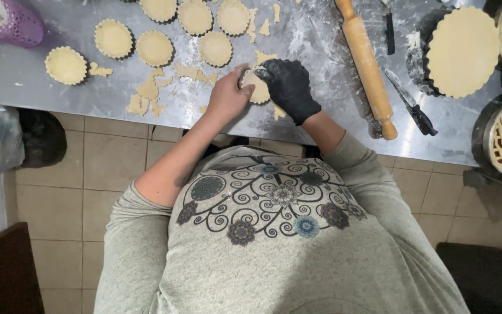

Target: Preparing tart shells by cutting dough with molds and placing them into tins.

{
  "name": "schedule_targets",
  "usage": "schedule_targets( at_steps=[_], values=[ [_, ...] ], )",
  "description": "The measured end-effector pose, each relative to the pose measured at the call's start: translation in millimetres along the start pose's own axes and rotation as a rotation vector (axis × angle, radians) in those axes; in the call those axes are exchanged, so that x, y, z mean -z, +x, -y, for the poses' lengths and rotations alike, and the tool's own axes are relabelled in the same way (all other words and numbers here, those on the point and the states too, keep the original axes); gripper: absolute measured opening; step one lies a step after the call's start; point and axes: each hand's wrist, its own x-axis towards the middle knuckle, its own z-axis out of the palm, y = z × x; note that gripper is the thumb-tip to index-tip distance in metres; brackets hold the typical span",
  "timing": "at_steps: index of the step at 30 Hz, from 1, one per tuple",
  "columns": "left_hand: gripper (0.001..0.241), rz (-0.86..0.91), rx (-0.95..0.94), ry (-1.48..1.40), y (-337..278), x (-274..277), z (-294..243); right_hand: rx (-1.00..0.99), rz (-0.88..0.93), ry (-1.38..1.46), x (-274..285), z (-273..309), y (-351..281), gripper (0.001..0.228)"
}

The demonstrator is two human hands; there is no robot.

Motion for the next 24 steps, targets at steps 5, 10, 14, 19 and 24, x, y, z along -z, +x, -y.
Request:
schedule_targets(
  at_steps=[5, 10, 14, 19, 24],
  values=[
    [0.055, 0.010, -0.127, 0.118, 12, 6, 28, 0.024, 0.075, 0.167, 32, 29, 30, 0.028],
    [0.076, 0.050, 0.016, 0.106, 2, 38, -18, 0.033, 0.088, 0.101, 11, 21, 34, 0.014],
    [0.076, 0.010, 0.018, 0.040, 3, 31, 9, -0.091, 0.056, 0.063, -21, 11, 25, 0.015],
    [0.083, 0.068, 0.052, 0.110, 11, 53, 8, 0.025, 0.054, 0.100, 12, 38, 57, 0.024],
    [0.094, 0.069, -0.043, 0.144, 19, 67, 14, 0.142, 0.067, 0.085, 4, 39, 67, 0.015]
  ],
)
